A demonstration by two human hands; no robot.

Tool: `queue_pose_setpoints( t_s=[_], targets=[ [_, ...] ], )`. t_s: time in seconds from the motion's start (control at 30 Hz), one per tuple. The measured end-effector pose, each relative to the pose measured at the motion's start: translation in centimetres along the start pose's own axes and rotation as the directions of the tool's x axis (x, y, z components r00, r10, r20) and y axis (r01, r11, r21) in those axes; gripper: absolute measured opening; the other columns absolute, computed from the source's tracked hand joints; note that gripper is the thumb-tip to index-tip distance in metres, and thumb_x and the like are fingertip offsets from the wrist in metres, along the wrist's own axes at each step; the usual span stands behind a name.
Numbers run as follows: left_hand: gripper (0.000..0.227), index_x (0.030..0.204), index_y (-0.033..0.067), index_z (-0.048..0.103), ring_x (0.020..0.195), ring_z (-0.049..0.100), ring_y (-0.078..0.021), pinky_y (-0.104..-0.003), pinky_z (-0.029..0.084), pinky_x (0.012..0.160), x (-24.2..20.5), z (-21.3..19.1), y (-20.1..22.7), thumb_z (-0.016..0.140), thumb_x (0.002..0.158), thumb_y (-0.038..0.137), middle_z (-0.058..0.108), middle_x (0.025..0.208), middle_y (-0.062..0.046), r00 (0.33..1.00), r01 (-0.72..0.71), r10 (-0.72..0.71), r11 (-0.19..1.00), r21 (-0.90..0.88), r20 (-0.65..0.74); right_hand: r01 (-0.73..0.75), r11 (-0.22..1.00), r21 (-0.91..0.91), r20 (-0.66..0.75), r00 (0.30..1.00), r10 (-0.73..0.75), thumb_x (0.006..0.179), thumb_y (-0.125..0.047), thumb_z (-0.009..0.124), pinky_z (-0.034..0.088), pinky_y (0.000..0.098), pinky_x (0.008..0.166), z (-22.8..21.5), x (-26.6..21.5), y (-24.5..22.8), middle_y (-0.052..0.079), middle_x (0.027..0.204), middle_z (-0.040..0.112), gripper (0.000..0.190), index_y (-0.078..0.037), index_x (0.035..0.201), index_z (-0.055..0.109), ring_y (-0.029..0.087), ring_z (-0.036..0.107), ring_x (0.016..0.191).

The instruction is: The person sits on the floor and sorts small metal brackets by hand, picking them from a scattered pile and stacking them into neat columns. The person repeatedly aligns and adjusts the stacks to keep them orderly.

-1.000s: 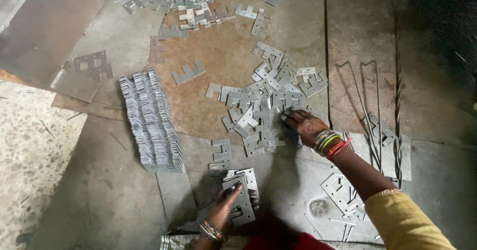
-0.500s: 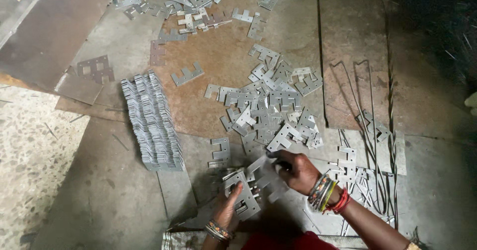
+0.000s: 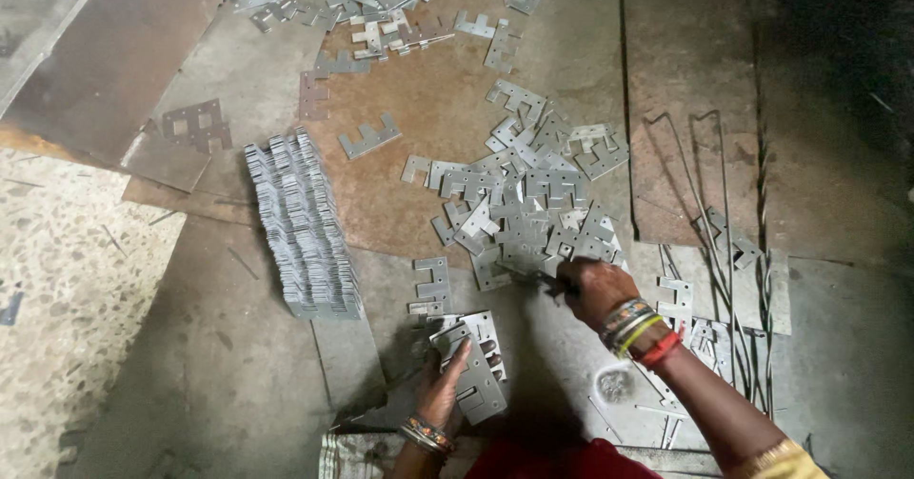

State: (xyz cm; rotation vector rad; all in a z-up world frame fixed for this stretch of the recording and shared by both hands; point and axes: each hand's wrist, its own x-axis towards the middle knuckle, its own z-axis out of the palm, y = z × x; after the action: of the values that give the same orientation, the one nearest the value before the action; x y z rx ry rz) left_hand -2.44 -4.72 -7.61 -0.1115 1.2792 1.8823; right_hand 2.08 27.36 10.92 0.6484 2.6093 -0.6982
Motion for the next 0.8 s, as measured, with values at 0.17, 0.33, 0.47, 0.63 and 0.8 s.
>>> queue_pose_setpoints(
  t_s=[0.17,0.33,0.47,0.63,0.8],
  targets=[
    [0.062,0.136,0.0113,0.060,0.135,0.050,-0.0343,-0.052,0.044,0.102,-1.2,3.8,3.8,0.042,0.097,0.056,0.055,0.148,-0.021,0.893,0.367,-0.447,0.796,-0.481,-0.059,0.188,0.953,0.236,-0.047,0.982,-0.182,0.080,-0.029,0.078,0.064,0.0396,0.082,1.2,-0.1,0.8,0.010,0.112,0.078,0.043,-0.014,0.119,0.069,0.025,0.078,0.092],
    [0.059,0.144,-0.0072,0.049,0.121,0.059,-0.0362,-0.051,0.044,0.104,-1.5,3.1,2.6,0.066,0.098,0.025,0.060,0.138,-0.028,0.979,0.175,-0.166,0.982,-0.065,0.121,0.010,0.890,-0.456,-0.499,0.825,-0.265,0.065,-0.024,0.081,0.055,0.0542,0.084,1.7,3.5,3.7,0.012,0.122,0.065,0.063,-0.012,0.126,0.068,0.036,0.067,0.112],
    [0.071,0.145,-0.0044,0.024,0.124,0.067,-0.0326,-0.039,0.046,0.113,0.1,0.4,-1.4,0.067,0.093,0.018,0.068,0.132,-0.030,0.988,0.155,-0.153,0.983,-0.100,0.026,-0.096,0.975,-0.200,-0.449,0.894,-0.004,0.069,-0.019,0.079,0.054,0.0501,0.091,2.4,4.5,5.9,0.013,0.123,0.062,0.053,-0.012,0.120,0.065,0.039,0.066,0.109],
    [0.066,0.145,-0.0076,0.026,0.126,0.066,-0.0299,-0.036,0.047,0.113,1.2,-1.8,-3.1,0.062,0.096,0.018,0.068,0.133,-0.027,0.989,0.133,-0.126,0.986,-0.101,0.078,-0.093,0.994,0.055,-0.351,0.930,0.107,0.080,-0.012,0.069,0.059,0.0464,0.081,2.8,2.9,6.2,0.015,0.097,0.076,0.021,-0.015,0.100,0.074,0.036,0.073,0.090],
    [0.043,0.129,-0.0106,0.066,0.115,0.070,-0.0229,-0.035,0.054,0.103,-0.1,1.2,0.1,0.068,0.097,0.018,0.074,0.126,-0.018,0.991,-0.037,0.014,0.983,0.178,0.132,-0.027,0.838,0.545,-0.085,0.993,0.088,0.076,0.001,0.065,0.064,0.0388,0.066,3.1,-0.3,3.8,0.013,0.084,0.077,0.026,-0.006,0.099,0.075,0.028,0.076,0.076]
  ],
)
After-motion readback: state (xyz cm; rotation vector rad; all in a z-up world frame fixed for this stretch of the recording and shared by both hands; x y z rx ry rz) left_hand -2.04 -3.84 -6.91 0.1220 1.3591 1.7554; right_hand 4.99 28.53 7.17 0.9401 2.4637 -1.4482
